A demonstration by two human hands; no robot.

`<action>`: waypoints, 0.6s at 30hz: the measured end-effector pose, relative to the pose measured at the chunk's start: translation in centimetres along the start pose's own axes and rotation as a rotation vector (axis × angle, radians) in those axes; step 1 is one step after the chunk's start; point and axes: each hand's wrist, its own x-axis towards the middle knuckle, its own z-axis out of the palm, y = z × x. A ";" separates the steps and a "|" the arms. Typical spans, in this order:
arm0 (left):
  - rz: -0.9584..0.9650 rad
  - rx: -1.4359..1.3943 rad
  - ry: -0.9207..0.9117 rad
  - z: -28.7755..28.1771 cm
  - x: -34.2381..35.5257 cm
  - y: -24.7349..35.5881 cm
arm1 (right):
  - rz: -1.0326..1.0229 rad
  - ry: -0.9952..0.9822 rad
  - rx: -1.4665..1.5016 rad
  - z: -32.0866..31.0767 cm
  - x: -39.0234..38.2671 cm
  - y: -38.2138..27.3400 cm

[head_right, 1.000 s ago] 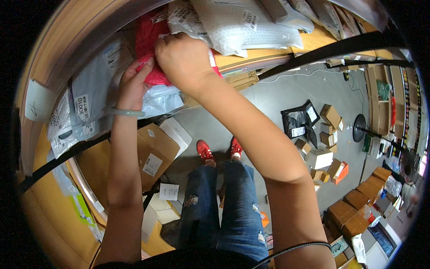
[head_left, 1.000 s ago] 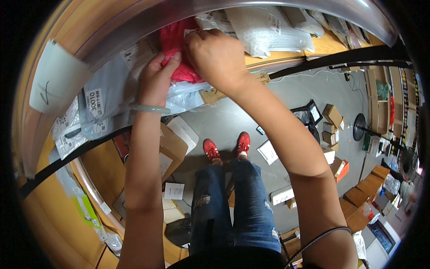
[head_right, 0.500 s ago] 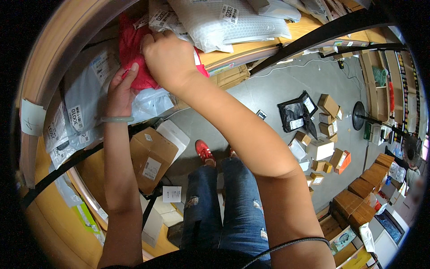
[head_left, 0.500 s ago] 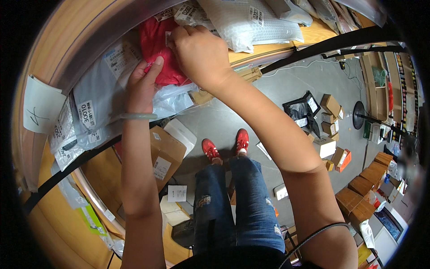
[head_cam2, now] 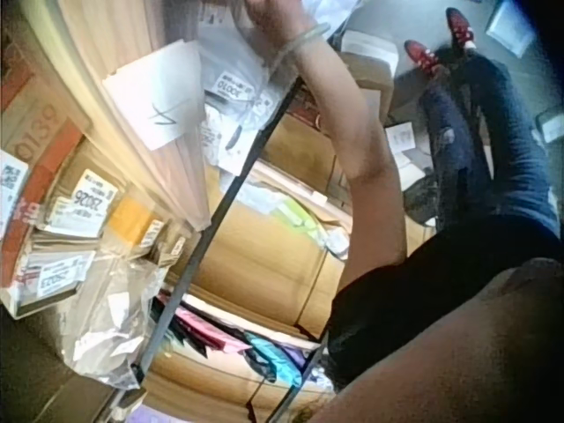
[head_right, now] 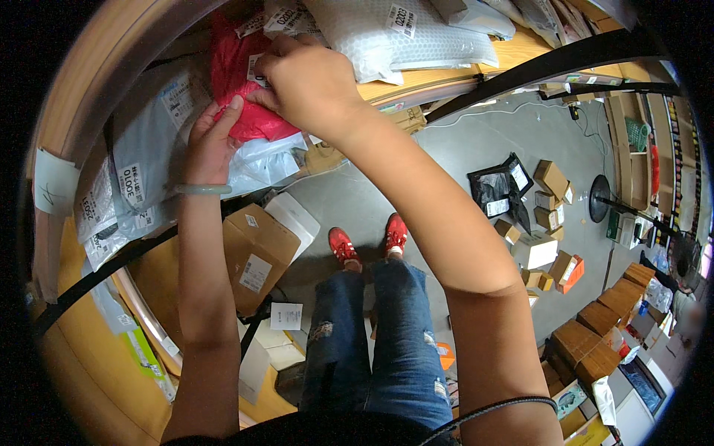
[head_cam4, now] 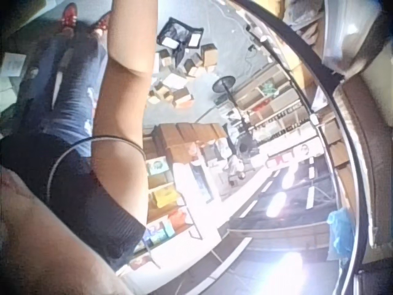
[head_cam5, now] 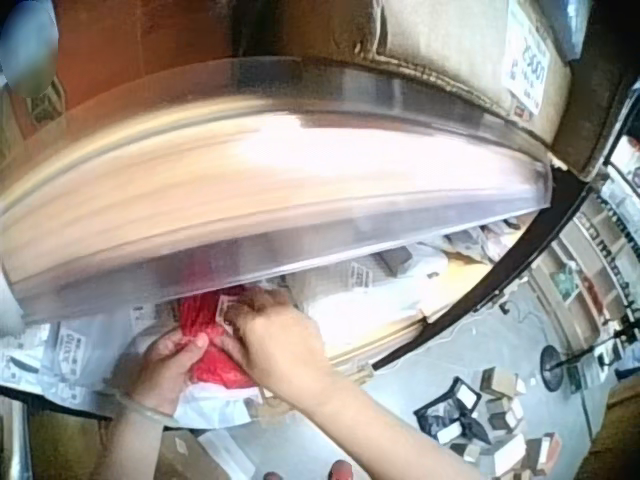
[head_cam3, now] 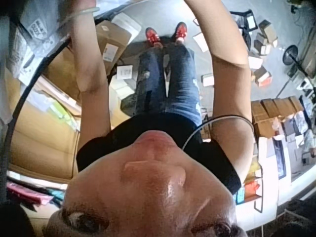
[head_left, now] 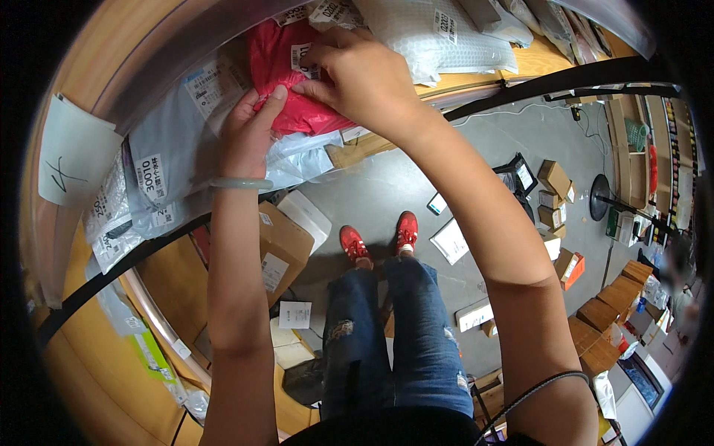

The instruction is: The person sorts and organizes various packages and envelopes in a warehouse. They pick up items from shelves and the floor, inspect labels, and place them into piles or stacks.

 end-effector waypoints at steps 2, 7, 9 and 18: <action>0.013 -0.026 -0.011 0.0 0.1 -0.1 | -0.002 0.014 -0.018 0.3 0.0 -0.1; -0.010 0.061 0.008 -0.9 0.6 -0.5 | 0.081 -0.085 -0.032 0.6 0.1 -0.7; 0.012 0.045 -0.003 -1.0 0.9 -0.9 | 0.114 -0.059 0.005 0.7 0.2 -0.5; 0.026 0.129 0.024 -0.1 0.1 0.0 | 0.185 -0.086 0.102 0.6 0.8 -0.1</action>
